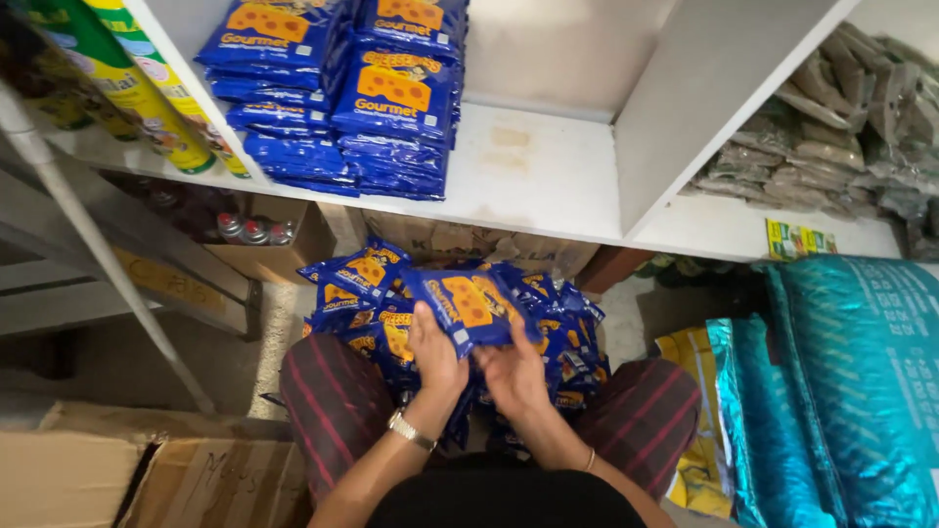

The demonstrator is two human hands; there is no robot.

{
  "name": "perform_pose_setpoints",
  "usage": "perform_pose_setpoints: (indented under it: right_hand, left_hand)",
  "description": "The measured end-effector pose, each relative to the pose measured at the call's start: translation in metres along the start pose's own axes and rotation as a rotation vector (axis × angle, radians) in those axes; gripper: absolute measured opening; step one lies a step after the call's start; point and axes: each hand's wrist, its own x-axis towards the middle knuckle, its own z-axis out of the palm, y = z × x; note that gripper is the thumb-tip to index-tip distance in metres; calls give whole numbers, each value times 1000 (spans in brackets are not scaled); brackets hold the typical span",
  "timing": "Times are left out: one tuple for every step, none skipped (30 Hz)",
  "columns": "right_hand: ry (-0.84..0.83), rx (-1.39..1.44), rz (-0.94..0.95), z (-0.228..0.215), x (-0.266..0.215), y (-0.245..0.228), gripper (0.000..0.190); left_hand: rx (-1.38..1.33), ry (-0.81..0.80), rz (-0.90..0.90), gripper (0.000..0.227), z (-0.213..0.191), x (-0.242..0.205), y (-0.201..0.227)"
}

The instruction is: Organizing and stocking small blue snack bags onto a storage shelf.

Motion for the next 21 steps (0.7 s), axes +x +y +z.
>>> perform_pose_setpoints:
  right_hand:
    - [73,-86,8,-11,6,-1,57]
    - [77,-86,7,-5,10,-10,57]
    - [63,-196,-55,1,13,-20,50]
    - [43,-305,-115,8,19,-28,45]
    - [43,-303,-115,5,26,-40,45]
    - [57,-388,-61,3,33,-51,40]
    - [72,-472,-7,0,40,-61,35]
    - [73,-472,-1,9,41,-67,35]
    - [12,-571,95,17,42,-72,38]
    - [-52,-670,191,26,43,-77,42]
    - [-53,-669,196,26,44,-75,42]
    - [-57,-759,205,27,47,-74,43]
    - [-61,-849,213,28,50,-74,45]
    - [-57,-850,209,26,50,-73,45]
    - [-58,-972,146,23,49,-71,50]
    - [-58,-1093,85,19,48,-69,55]
    - [-53,-1094,83,10,51,-67,55]
    - [-105,-1337,-109,-1,52,-65,55]
    - [-157,-1572,-311,-11,54,-63,56]
    - [-158,-1575,-305,-14,55,-63,56]
    - [-122,-1562,-327,-18,56,-62,55]
  left_hand:
    - [-18,47,0,38,-7,-3,-5]
    - [-17,49,-4,38,-28,3,-12]
    - [215,34,113,43,-50,9,-18]
    - [446,18,236,47,-72,16,-22]
    - [448,18,237,47,-81,27,-10]
    - [560,122,56,56,-91,37,3]
    - [667,228,-127,70,-101,47,17]
    - [668,234,-129,70,-85,48,35]
    - [563,34,-230,65,-69,49,54]
    - [451,-166,-323,66,-53,50,73]
    - [451,-161,-323,66,-39,42,82]
    - [380,-252,-461,63,-20,36,90]
    - [307,-343,-598,61,-2,31,98]
    - [307,-347,-602,61,-10,39,85]
    - [428,-280,-453,52,-18,48,71]
    - [544,-210,-302,44,-27,56,56]
    - [544,-212,-306,44,-31,60,50]
    - [525,-193,-251,44,-36,64,44]
    - [505,-172,-197,45,-41,67,37]
    - [503,-168,-199,45,-42,66,33]
    - [461,-162,-207,45,-44,65,29]
